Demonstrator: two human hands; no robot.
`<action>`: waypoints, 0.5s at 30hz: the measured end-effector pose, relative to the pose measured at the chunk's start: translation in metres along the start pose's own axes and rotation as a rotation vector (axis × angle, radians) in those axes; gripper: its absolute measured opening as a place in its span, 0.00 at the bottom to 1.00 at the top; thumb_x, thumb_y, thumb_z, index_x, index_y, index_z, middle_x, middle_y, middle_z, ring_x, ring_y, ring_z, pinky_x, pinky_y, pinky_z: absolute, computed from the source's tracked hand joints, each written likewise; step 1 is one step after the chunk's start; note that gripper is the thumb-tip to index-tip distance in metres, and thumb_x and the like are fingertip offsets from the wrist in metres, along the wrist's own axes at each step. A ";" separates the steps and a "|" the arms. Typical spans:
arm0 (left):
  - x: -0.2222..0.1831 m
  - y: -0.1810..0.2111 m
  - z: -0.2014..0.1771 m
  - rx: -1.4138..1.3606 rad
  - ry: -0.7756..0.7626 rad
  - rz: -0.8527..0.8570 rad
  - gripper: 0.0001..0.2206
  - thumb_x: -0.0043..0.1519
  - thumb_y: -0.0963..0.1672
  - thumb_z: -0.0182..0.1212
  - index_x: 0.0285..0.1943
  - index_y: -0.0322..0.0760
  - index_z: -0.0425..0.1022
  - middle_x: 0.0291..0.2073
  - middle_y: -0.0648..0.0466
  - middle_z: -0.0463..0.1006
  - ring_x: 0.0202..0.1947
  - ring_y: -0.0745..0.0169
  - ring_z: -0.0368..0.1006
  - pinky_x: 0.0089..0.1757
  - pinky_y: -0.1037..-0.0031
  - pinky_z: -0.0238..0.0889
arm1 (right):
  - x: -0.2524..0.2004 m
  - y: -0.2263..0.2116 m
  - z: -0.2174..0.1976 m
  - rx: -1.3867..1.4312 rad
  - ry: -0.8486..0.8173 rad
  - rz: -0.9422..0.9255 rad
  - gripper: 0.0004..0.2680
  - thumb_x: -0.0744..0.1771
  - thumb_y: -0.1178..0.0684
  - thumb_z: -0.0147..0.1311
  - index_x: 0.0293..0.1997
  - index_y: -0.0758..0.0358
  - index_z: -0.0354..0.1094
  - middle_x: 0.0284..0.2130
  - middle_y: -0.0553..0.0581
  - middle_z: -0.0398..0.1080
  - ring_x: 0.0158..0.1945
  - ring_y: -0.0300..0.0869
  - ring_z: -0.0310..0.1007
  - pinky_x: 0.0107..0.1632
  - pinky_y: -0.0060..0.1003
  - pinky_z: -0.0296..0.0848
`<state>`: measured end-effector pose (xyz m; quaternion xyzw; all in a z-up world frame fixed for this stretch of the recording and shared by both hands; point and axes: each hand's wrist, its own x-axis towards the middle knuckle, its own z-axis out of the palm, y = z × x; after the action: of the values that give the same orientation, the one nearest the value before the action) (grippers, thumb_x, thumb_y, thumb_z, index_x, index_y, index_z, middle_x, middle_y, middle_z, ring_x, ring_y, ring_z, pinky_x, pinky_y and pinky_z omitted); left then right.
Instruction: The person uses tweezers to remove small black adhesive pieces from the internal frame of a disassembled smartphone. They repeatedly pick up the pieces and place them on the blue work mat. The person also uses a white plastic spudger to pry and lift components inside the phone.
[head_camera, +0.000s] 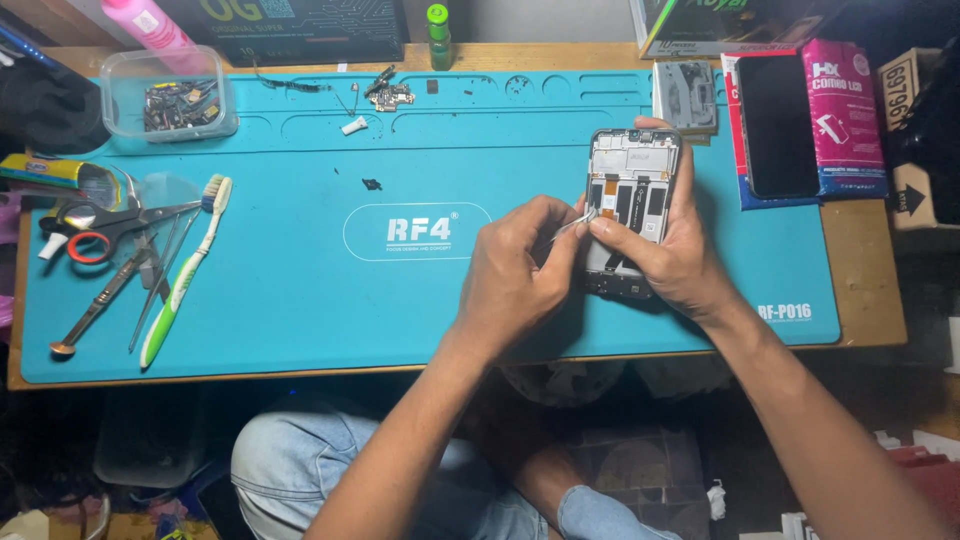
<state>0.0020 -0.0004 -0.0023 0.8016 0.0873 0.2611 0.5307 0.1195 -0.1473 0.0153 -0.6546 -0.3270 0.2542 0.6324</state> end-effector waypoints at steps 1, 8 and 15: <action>0.000 0.000 0.000 0.000 0.001 0.000 0.07 0.69 0.43 0.60 0.39 0.37 0.72 0.27 0.56 0.77 0.23 0.62 0.66 0.28 0.69 0.59 | 0.000 -0.001 0.000 -0.001 -0.001 -0.001 0.30 0.69 0.62 0.58 0.78 0.53 0.40 0.53 0.68 0.71 0.54 0.50 0.79 0.64 0.44 0.80; -0.001 0.000 -0.002 -0.027 -0.006 -0.016 0.08 0.69 0.43 0.59 0.38 0.36 0.72 0.27 0.55 0.77 0.24 0.62 0.66 0.28 0.69 0.58 | 0.000 -0.001 0.002 0.004 0.001 -0.004 0.31 0.68 0.64 0.57 0.79 0.52 0.40 0.53 0.67 0.71 0.53 0.51 0.79 0.64 0.45 0.80; -0.001 -0.001 -0.001 -0.006 -0.005 -0.009 0.07 0.69 0.43 0.59 0.38 0.37 0.71 0.27 0.55 0.77 0.24 0.61 0.66 0.27 0.68 0.57 | -0.001 -0.002 0.003 0.034 -0.002 0.013 0.30 0.69 0.63 0.57 0.79 0.52 0.40 0.51 0.67 0.72 0.53 0.50 0.78 0.64 0.44 0.80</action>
<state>0.0008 -0.0002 -0.0032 0.8002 0.0888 0.2569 0.5345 0.1166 -0.1460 0.0168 -0.6457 -0.3193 0.2645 0.6412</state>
